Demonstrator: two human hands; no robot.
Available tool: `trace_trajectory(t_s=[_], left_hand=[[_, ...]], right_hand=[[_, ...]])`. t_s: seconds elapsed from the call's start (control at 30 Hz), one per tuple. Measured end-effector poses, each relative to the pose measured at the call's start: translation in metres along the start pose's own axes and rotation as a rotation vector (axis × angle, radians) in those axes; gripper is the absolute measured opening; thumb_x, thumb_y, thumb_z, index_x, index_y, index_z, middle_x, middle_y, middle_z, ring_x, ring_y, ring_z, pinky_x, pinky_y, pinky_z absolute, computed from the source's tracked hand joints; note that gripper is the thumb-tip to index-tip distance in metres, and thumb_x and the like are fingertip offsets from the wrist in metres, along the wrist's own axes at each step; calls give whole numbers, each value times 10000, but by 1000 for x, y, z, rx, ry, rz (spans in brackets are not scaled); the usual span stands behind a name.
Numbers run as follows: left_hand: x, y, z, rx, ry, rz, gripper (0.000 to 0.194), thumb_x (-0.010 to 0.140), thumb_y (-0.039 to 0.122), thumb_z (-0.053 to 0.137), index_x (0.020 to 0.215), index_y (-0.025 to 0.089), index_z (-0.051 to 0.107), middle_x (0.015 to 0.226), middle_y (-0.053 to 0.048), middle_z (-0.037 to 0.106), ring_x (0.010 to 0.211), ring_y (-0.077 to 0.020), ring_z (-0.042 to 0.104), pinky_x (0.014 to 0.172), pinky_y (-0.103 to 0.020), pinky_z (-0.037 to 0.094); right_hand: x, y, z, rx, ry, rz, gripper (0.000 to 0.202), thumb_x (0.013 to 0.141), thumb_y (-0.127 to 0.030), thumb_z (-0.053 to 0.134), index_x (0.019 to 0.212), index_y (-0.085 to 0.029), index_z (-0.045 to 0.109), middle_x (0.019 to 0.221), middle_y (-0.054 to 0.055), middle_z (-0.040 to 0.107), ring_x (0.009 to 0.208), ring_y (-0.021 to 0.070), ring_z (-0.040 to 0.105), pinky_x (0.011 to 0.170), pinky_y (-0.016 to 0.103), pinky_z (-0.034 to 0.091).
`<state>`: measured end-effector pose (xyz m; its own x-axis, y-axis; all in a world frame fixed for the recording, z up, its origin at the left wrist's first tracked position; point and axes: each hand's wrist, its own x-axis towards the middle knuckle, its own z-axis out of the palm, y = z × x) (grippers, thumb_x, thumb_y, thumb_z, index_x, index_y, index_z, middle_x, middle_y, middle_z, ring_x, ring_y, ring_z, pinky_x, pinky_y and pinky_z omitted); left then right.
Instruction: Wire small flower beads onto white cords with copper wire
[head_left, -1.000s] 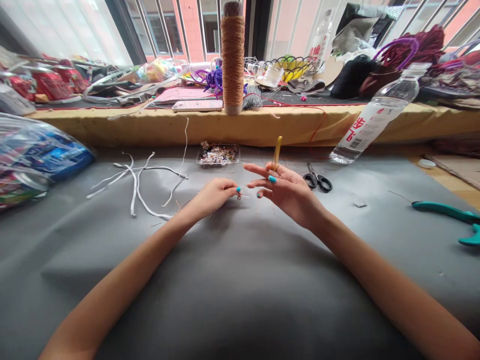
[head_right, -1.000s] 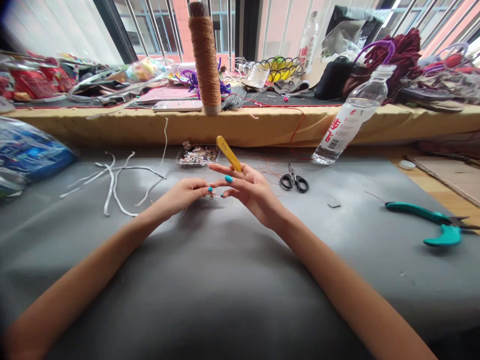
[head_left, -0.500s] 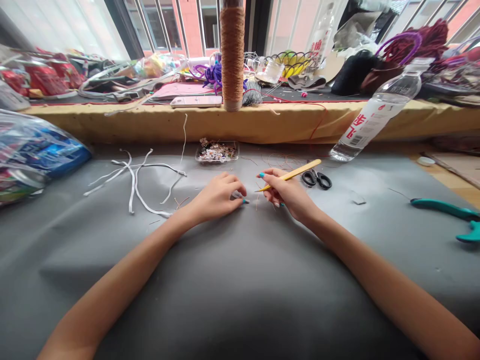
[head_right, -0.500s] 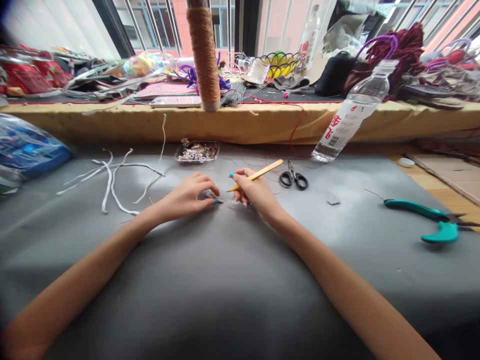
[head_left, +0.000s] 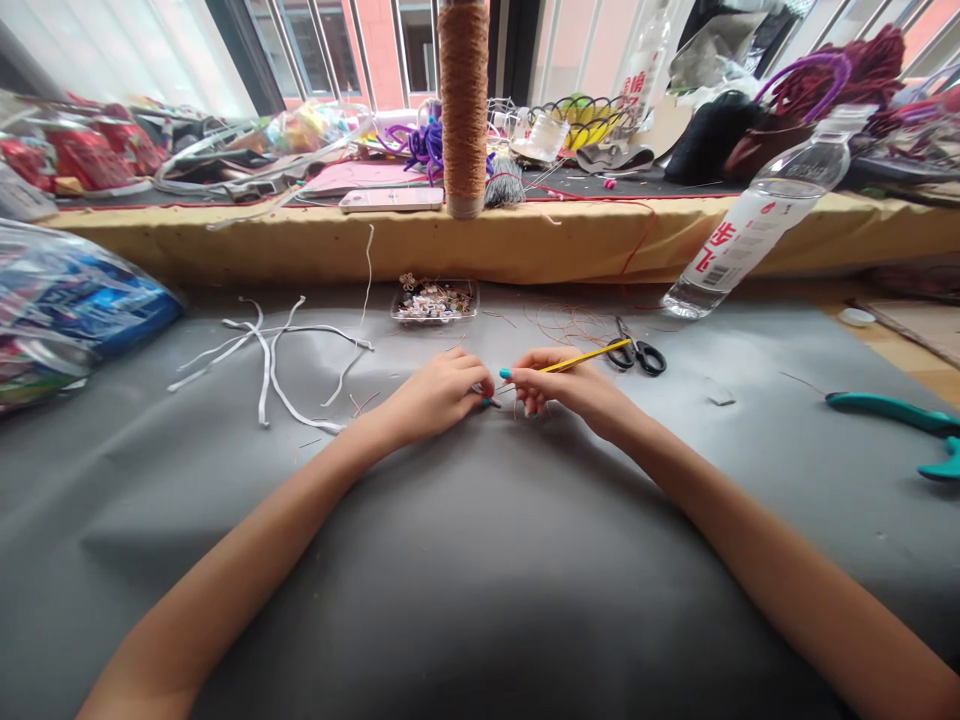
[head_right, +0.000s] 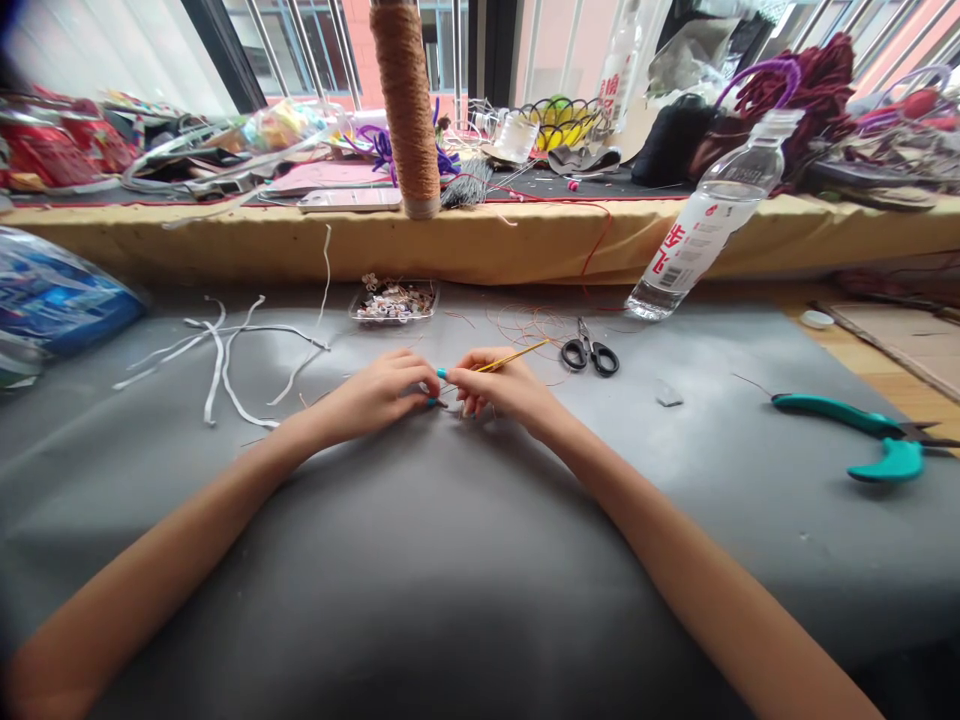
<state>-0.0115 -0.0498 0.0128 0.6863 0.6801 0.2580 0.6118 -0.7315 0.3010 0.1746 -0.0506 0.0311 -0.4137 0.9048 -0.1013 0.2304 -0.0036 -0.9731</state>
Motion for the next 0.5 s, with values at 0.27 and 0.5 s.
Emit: trace_trajectory(t_s=[0.27,0.5], left_hand=[[-1,1,0,49,-1,10,146,799,114,429,823,147,570,848,-52,596,849,-178,471,780,-295,395],[-1,2,-1,56,-8,6,145,787,103,427,821,150,559,843,-53,580,844,-177,473,773,-295,395]], right_hand=[[-2,4,6,-70,23,-39,110,683,-133,527,760,-168,457,558,-36,545,446,80,519,406,182,390],[0,8,7,-80,3,-46,96,663,-99,469,724,-172,453,546,-43,529,440,74,515,413,180,396]])
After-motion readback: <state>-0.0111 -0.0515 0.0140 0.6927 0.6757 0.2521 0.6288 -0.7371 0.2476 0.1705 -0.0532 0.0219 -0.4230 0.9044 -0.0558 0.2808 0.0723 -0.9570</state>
